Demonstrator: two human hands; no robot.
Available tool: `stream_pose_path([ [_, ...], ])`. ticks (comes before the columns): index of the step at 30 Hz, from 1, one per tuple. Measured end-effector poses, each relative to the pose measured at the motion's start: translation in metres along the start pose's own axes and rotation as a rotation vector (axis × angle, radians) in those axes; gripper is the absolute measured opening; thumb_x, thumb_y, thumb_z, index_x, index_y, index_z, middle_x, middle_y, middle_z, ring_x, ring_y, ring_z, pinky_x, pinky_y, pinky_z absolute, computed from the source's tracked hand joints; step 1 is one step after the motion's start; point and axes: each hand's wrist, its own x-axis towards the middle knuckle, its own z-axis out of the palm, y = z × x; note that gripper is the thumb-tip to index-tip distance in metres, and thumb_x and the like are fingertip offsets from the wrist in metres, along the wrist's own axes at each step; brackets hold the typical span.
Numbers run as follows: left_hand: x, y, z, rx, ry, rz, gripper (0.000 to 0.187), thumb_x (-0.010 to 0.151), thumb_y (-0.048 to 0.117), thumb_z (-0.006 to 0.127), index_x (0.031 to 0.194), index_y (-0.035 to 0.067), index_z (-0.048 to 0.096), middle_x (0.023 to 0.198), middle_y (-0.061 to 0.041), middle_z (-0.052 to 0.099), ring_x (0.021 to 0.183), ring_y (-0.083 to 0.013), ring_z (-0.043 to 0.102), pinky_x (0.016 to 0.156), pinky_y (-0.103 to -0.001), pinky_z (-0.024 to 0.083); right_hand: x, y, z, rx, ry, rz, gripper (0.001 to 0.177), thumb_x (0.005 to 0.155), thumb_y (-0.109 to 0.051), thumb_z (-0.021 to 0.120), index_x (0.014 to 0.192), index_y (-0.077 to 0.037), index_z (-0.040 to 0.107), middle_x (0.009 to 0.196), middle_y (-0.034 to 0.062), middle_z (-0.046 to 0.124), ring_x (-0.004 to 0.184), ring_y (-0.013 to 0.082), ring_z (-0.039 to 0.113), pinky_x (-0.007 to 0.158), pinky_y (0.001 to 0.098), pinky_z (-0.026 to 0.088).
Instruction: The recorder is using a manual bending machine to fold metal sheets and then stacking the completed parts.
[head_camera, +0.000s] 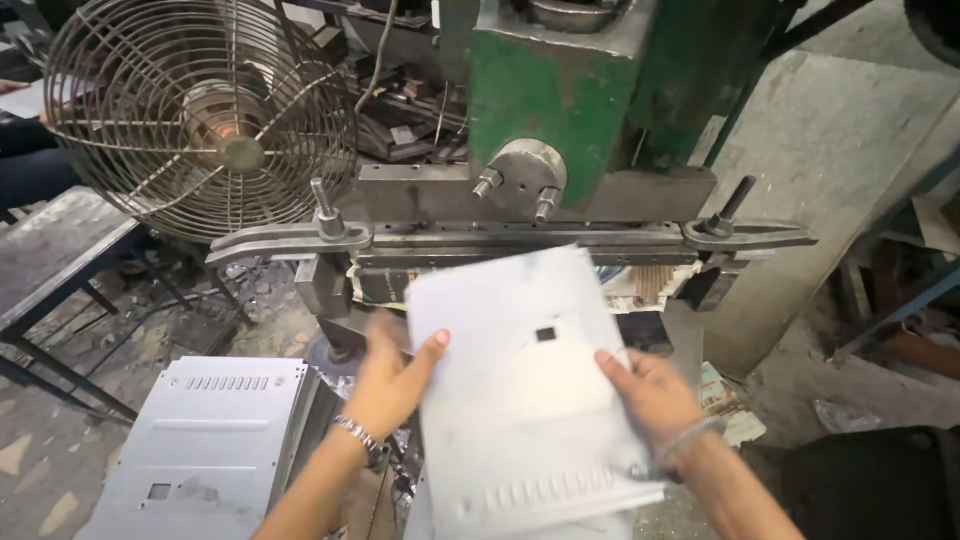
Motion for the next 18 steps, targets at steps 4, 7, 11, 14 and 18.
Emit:
stream_pose_path([
  [4,-0.003,0.005,0.04,-0.866,-0.357,-0.802,0.066,0.092,0.042,0.064,0.14,-0.002,0.053,0.128,-0.012,0.069,0.12,-0.0203,0.064,0.102,-0.033,0.048,0.041,-0.008,-0.025,0.235,0.14,0.092,0.042,0.093,-0.03,0.069,0.116,0.005,0.07,0.1,0.0138,0.077,0.08,0.0218,0.07,0.073,0.0371,0.057],
  [7,0.009,-0.009,0.075,-0.977,-0.266,-0.748,0.056,0.096,0.036,0.059,0.137,-0.003,0.06,0.128,-0.012,0.07,0.118,-0.0202,0.061,0.102,-0.032,0.046,0.063,-0.009,-0.038,0.203,0.152,0.084,0.045,0.092,-0.03,0.07,0.118,0.006,0.07,0.106,0.0138,0.077,0.085,0.0223,0.07,0.076,0.0368,0.057],
  [11,0.017,-0.012,0.08,-0.858,-0.252,-0.67,0.055,0.098,0.034,0.056,0.138,-0.003,0.059,0.133,-0.011,0.069,0.123,-0.0184,0.059,0.106,-0.03,0.042,0.079,-0.006,-0.043,0.154,0.143,0.086,0.047,0.092,-0.031,0.07,0.119,0.007,0.07,0.109,0.0152,0.077,0.089,0.0241,0.07,0.079,0.0376,0.056],
  [14,0.02,-0.002,0.071,-0.838,-0.286,-0.767,0.054,0.098,0.034,0.055,0.14,-0.001,0.056,0.136,-0.009,0.066,0.125,-0.0165,0.058,0.107,-0.03,0.04,0.072,-0.008,-0.04,0.172,0.155,0.103,0.048,0.092,-0.031,0.071,0.121,0.008,0.069,0.111,0.0149,0.077,0.091,0.0238,0.071,0.08,0.0376,0.056],
  [18,0.018,-0.006,0.076,-0.854,-0.27,-0.788,0.053,0.099,0.034,0.055,0.141,0.001,0.054,0.136,-0.007,0.065,0.125,-0.0148,0.057,0.109,-0.028,0.038,0.071,-0.008,-0.038,0.188,0.158,0.104,0.05,0.091,-0.031,0.071,0.123,0.008,0.069,0.112,0.0151,0.077,0.093,0.0239,0.071,0.082,0.0374,0.056],
])
